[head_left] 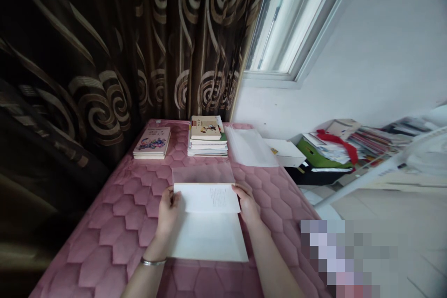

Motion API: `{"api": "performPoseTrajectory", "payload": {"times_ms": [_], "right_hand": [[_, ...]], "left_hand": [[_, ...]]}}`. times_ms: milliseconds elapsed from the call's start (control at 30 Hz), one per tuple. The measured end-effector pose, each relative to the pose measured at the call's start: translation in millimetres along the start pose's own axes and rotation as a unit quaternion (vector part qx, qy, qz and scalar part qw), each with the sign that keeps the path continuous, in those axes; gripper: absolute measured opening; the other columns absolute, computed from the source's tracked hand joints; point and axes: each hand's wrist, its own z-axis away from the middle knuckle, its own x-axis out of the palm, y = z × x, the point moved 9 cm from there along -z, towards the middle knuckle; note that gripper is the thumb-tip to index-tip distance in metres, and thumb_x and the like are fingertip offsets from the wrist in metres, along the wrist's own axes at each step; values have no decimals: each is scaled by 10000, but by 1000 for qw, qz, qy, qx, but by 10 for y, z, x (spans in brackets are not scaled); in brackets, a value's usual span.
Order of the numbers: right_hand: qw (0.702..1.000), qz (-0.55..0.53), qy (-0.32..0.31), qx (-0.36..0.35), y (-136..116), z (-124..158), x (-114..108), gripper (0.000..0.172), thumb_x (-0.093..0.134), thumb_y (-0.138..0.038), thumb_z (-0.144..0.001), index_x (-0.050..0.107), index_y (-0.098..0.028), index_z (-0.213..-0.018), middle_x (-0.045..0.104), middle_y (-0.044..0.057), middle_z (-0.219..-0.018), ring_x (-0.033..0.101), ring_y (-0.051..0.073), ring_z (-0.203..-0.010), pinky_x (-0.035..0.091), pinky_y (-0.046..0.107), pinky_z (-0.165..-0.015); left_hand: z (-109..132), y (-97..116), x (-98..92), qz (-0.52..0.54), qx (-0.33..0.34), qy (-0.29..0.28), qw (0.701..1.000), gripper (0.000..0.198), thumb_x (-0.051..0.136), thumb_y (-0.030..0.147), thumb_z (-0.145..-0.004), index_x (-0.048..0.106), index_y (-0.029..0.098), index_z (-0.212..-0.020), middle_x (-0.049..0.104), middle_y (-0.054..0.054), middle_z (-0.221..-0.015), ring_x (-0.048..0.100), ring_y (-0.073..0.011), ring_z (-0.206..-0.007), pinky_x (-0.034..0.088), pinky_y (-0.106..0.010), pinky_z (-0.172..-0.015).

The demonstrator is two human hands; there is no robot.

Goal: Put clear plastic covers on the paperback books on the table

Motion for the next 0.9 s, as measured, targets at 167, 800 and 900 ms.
{"api": "performPoseTrajectory", "payload": {"times_ms": [167,800,900], "right_hand": [[1000,-16,-26,3,32,-17,60,272,752,-440,-503,699,-228,-665,673,-4,-653,598,184,-617,457,266,-570],[983,113,-114,-92,-227,95,230,384,644,-591,-658,593,-216,-592,543,-25,-570,469,146,-544,358,254,-511],[984,109,-112,-88,-218,99,239,381,632,-582,-674,570,-216,-589,529,-32,-564,465,142,-540,353,252,-515]], "left_hand": [[22,24,3,-4,-5,-5,1000,313,631,343,-689,582,155,-934,659,-23,-785,584,-159,-724,443,-248,-680],[61,23,19,29,-29,-17,999,282,631,330,-714,581,173,-942,658,-39,-822,586,-166,-759,446,-267,-698],[67,34,36,34,-29,-19,999,340,647,388,-714,573,161,-955,665,-68,-893,601,-183,-809,458,-280,-715]]}}
